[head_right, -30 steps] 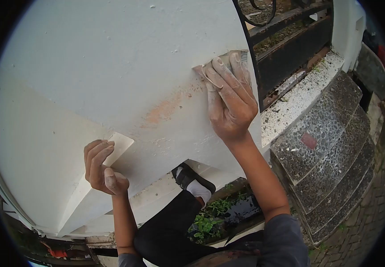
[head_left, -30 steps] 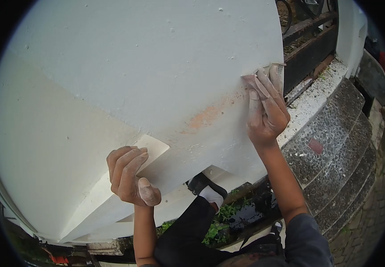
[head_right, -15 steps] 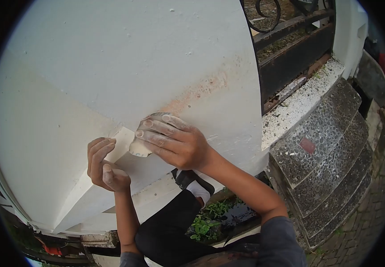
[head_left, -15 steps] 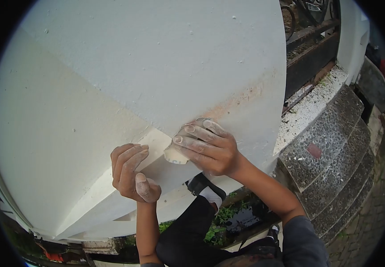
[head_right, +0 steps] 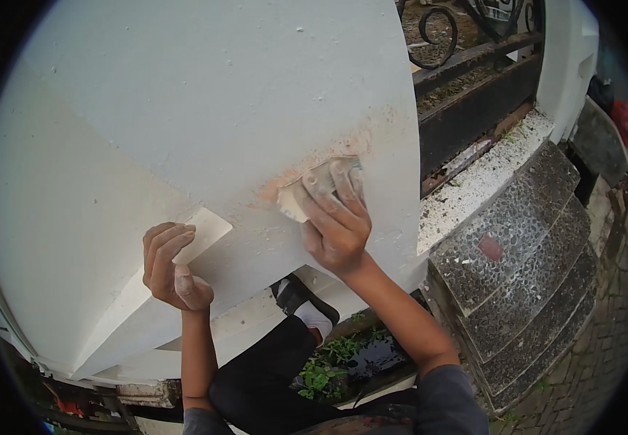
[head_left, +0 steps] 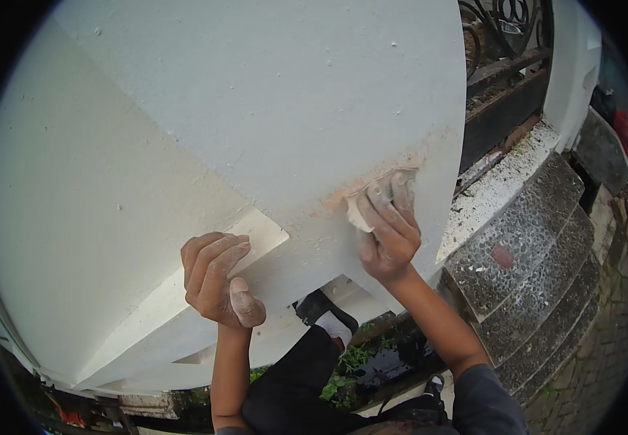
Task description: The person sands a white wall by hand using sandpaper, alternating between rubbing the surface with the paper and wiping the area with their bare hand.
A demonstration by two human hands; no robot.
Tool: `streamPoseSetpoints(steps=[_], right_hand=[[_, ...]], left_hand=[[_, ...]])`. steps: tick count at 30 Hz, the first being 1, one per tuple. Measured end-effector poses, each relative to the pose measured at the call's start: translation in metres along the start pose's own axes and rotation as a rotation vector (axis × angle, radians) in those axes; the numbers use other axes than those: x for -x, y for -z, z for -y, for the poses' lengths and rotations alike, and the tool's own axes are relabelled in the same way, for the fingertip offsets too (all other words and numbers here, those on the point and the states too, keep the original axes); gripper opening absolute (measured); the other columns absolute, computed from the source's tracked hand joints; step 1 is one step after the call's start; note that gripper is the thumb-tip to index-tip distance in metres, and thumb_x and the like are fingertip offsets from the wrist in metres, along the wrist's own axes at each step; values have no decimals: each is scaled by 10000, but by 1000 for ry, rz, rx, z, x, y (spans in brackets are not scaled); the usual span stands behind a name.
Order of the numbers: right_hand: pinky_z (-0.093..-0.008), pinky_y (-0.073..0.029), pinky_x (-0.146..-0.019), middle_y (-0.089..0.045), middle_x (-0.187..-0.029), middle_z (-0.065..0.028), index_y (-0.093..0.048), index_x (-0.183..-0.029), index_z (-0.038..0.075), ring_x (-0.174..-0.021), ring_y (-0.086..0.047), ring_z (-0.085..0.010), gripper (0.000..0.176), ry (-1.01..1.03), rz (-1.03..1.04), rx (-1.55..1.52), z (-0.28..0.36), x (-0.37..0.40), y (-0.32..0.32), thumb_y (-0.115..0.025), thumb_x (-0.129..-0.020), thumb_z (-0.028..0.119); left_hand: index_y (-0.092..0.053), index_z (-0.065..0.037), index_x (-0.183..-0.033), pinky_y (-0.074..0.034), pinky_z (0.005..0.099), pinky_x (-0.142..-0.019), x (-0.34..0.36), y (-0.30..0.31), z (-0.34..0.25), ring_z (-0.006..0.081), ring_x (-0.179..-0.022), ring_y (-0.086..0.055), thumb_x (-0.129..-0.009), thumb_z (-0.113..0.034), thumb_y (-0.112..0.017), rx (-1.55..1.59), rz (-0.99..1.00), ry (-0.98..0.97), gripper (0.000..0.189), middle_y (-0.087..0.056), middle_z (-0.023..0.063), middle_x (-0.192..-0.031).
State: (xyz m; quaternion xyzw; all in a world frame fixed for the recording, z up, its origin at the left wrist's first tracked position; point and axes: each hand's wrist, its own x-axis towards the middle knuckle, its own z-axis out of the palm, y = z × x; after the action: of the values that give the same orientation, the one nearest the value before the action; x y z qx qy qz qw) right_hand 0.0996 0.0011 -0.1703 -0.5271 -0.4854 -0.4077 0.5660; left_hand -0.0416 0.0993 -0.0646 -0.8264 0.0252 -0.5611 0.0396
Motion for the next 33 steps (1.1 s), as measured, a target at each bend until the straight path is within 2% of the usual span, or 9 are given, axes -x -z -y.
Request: streamPoseSetpoints(steps=[4,9,13,19,21,23,27,31,33], right_hand=[[-413,-427,-961,-663,-1078,-33,-692,-970,89,-1057,-603,-257,237,161,144,-199,3,1,-7,-628,-742,94],[-456,-425,-967,-656,-1099,-97,-699,-955,36,-1112,-567,-312,254,-247,-306,132,-36,-11,7,-623,-713,50],[-431,-446,-953,-650,-1093,-28,-696,-968,87,-1083,-586,-242,250,165,187,-263,10,-3,-9,-622,-729,85],[-479,-380,-1002,-655,-1045,-163,-683,-957,-13,-1050,-605,-325,213,-189,-211,153,-24,6,2,-593,-784,72],[-447,-390,-997,-662,-1089,1,-708,-924,108,-1120,-571,-257,215,-28,72,-134,21,16,-13,-629,-727,75],[-455,-393,-993,-661,-1092,-43,-704,-947,93,-1107,-578,-295,236,107,114,-104,-9,12,4,-642,-719,87],[-437,-390,-1008,-642,-1099,-166,-666,-1019,3,-1112,-566,-345,224,-481,-409,12,-71,-9,36,-561,-848,102],[-394,-453,-941,-655,-1103,-19,-687,-1039,123,-1073,-593,-230,320,168,112,-114,11,20,-10,-678,-721,154],[-399,-429,-966,-660,-1083,-46,-683,-1031,91,-1074,-595,-260,289,105,22,27,-21,16,12,-640,-750,140]], left_hand=[[-616,8,-717,-455,385,-648,1,0,2,295,-660,-590,-830,-311,-430,54,-65,43,386,-629,143,-670],[-605,23,-732,-465,389,-655,1,1,0,297,-688,-590,-831,-319,-399,-1,9,10,411,-630,153,-705],[-605,22,-728,-466,391,-658,1,3,2,298,-689,-590,-840,-333,-406,28,-18,28,423,-627,153,-694],[-599,29,-738,-477,397,-667,1,2,0,299,-707,-593,-847,-340,-385,-12,26,8,440,-626,157,-703],[-605,21,-730,-467,394,-661,-1,0,1,295,-687,-591,-850,-344,-399,2,-9,9,436,-628,150,-693],[-618,8,-713,-448,386,-648,0,0,2,287,-647,-587,-852,-349,-428,24,-45,29,428,-631,138,-672],[-602,28,-747,-475,396,-662,2,2,0,302,-703,-594,-854,-334,-385,-3,47,6,435,-631,159,-711],[-602,32,-742,-476,390,-659,0,0,2,301,-706,-595,-851,-336,-393,9,4,24,437,-632,160,-712],[-602,34,-737,-476,387,-658,2,1,1,301,-706,-595,-849,-335,-394,13,-1,34,438,-633,161,-712]])
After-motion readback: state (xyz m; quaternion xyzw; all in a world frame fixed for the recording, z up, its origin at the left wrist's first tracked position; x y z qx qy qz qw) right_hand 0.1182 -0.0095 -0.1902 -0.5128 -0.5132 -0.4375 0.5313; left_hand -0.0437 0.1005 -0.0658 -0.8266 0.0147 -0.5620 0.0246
